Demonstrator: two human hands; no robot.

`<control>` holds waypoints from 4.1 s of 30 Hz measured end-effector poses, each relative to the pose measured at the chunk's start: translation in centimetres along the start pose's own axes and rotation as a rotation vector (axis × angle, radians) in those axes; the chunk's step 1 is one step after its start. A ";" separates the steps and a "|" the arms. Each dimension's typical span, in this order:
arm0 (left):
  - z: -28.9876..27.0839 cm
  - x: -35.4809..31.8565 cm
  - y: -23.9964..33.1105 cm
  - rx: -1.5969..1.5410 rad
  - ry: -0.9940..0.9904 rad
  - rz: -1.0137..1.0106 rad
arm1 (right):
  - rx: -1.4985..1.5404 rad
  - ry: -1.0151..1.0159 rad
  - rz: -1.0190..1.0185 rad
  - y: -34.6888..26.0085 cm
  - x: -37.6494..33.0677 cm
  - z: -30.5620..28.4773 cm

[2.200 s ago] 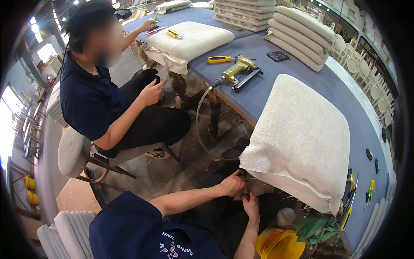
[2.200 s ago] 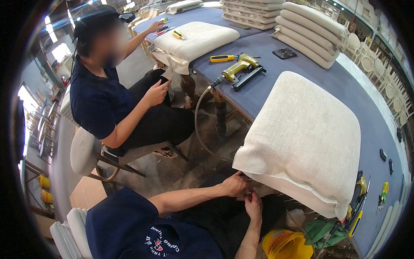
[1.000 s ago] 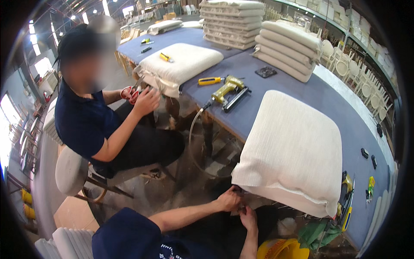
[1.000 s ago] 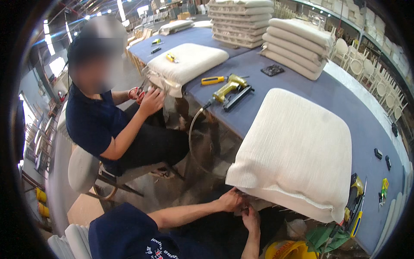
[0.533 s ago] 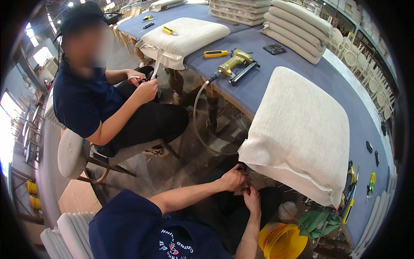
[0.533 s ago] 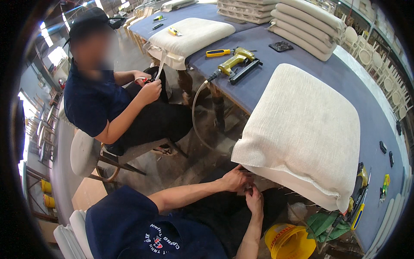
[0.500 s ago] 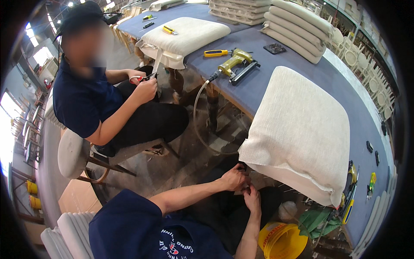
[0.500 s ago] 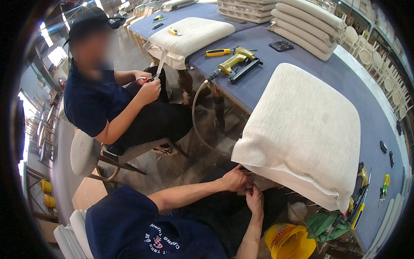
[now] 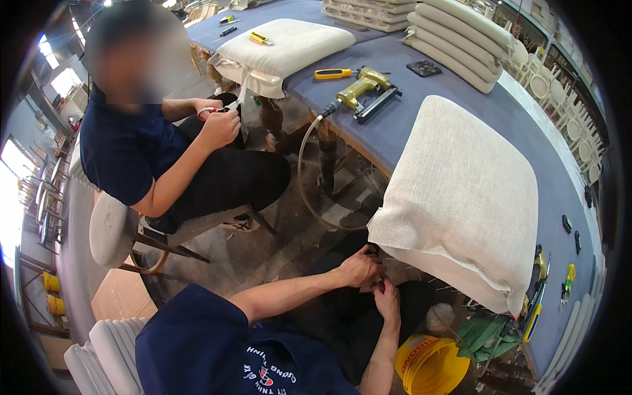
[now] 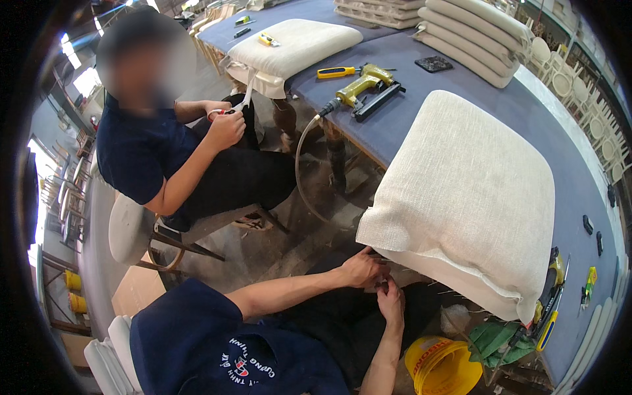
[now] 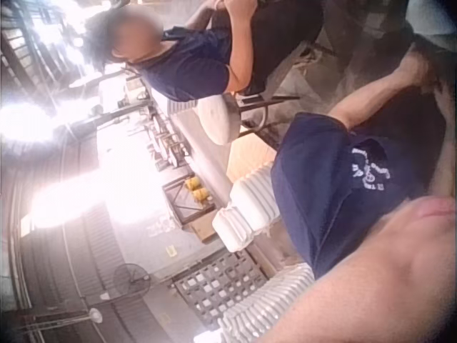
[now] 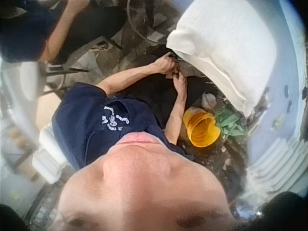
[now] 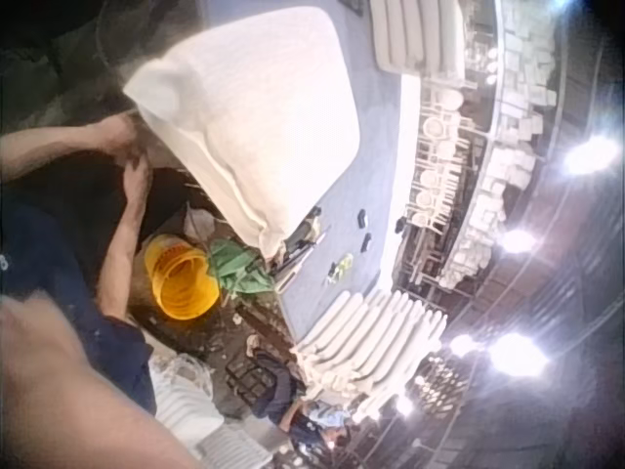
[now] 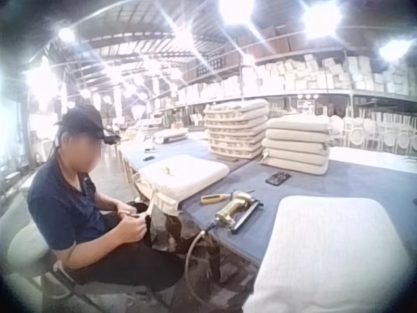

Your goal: The person staples fabric onto a cushion using a pneumatic staple gun and a screwdriver. They smooth the fabric, staple the edges, and trim excess material while working at a table in a workshop.

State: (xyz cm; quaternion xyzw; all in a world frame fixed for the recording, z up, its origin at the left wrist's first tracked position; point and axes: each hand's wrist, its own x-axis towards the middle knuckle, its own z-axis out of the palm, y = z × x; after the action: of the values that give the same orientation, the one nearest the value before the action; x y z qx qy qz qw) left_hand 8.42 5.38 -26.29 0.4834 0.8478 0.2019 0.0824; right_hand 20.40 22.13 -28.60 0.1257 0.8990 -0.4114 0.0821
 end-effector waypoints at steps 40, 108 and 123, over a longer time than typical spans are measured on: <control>0.5 0.2 -0.4 -0.086 0.124 0.025 | 0.283 0.149 -0.027 -0.7 0.0 -1.1; -1.0 -0.5 -0.3 -0.268 0.148 0.120 | 0.395 0.197 -0.080 0.5 0.4 -0.8; -0.1 -0.2 -0.6 -0.229 0.230 0.089 | 0.424 0.308 -0.102 -0.4 0.3 -0.5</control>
State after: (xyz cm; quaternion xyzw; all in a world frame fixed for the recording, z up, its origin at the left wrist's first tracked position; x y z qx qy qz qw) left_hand 8.07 4.91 -26.44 0.4818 0.8007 0.3547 0.0304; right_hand 20.02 22.27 -28.07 0.1555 0.7999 -0.5700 -0.1047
